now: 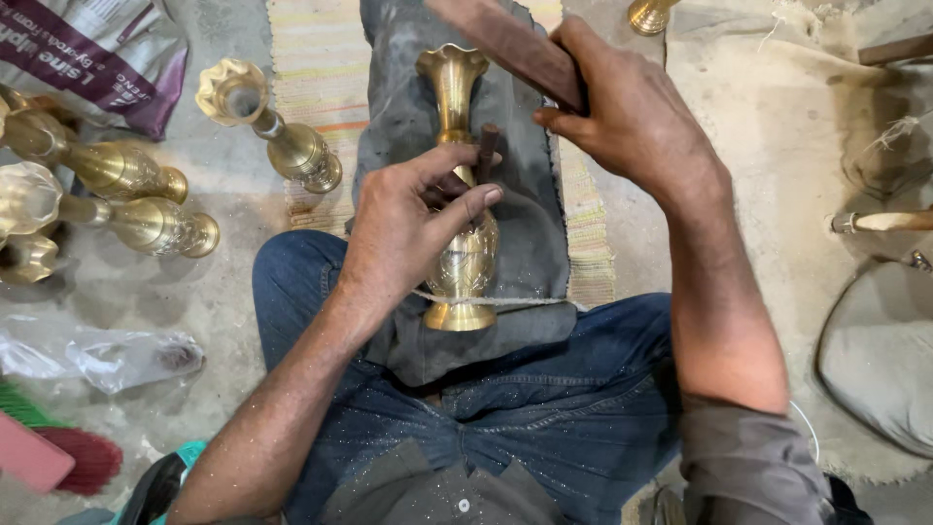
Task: The person sits cross-legged on the floor with a brass vase held against their lap by a strap. They hold a chisel against the vase's decorated surface and strike it with a wooden mallet, working the chisel around the vase to carve the pattern.
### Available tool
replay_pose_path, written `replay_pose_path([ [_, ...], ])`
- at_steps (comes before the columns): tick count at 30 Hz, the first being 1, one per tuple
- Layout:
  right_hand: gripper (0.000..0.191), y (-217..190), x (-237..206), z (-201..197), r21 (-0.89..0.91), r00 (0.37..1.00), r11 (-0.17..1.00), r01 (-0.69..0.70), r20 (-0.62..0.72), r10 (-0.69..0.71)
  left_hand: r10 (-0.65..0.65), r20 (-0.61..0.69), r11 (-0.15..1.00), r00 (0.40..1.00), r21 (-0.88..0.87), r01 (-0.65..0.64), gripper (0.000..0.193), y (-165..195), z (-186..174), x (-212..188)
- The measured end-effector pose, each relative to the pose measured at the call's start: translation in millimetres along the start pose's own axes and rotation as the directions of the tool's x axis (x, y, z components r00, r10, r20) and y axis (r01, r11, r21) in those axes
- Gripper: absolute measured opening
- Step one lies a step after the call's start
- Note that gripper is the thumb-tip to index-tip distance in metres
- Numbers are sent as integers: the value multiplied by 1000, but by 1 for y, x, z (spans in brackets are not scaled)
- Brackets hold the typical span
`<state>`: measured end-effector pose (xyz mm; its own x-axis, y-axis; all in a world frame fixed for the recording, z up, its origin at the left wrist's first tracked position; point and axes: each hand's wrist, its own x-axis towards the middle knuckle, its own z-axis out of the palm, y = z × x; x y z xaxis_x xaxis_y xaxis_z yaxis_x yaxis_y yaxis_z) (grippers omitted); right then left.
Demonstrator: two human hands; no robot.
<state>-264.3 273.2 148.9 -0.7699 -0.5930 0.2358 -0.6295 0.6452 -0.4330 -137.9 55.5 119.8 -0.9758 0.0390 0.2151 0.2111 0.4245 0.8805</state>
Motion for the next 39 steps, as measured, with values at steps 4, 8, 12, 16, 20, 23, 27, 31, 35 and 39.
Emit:
replay_pose_path([
  [4,35,9,0,13,60,996,996,71,-55,-68,-123,1,992,992,-29,123,32,3,1,5],
  [8,35,16,-6,17,104,996,991,88,-9,-87,-42,-5,996,999,-77,41,35,5,6,6],
  [12,33,16,-4,5,24,990,992,120,-72,-118,-100,35,990,994,-92,103,33,2,7,8],
  [16,33,10,-2,-9,77,976,975,-211,76,205,-75,29,997,997,-19,75,32,0,7,10],
  [20,32,7,-11,-17,-59,994,994,92,-55,-96,-77,41,995,996,60,74,24,-1,7,12],
  [23,29,10,-14,-16,-18,1000,1000,-18,-22,17,-88,16,995,996,41,88,29,-2,8,12],
  [27,29,17,-11,-10,-6,1000,1000,-25,18,25,-81,40,996,996,39,80,28,-3,7,11],
  [31,36,23,-12,-1,-139,980,971,193,-14,-197,-38,37,999,999,30,37,30,-4,7,11],
  [35,24,31,-11,5,162,999,986,-35,29,31,-130,53,991,990,44,128,30,-6,7,12],
  [39,27,36,-9,9,72,996,993,90,-19,-89,-44,69,997,997,61,40,30,-9,5,15],
])
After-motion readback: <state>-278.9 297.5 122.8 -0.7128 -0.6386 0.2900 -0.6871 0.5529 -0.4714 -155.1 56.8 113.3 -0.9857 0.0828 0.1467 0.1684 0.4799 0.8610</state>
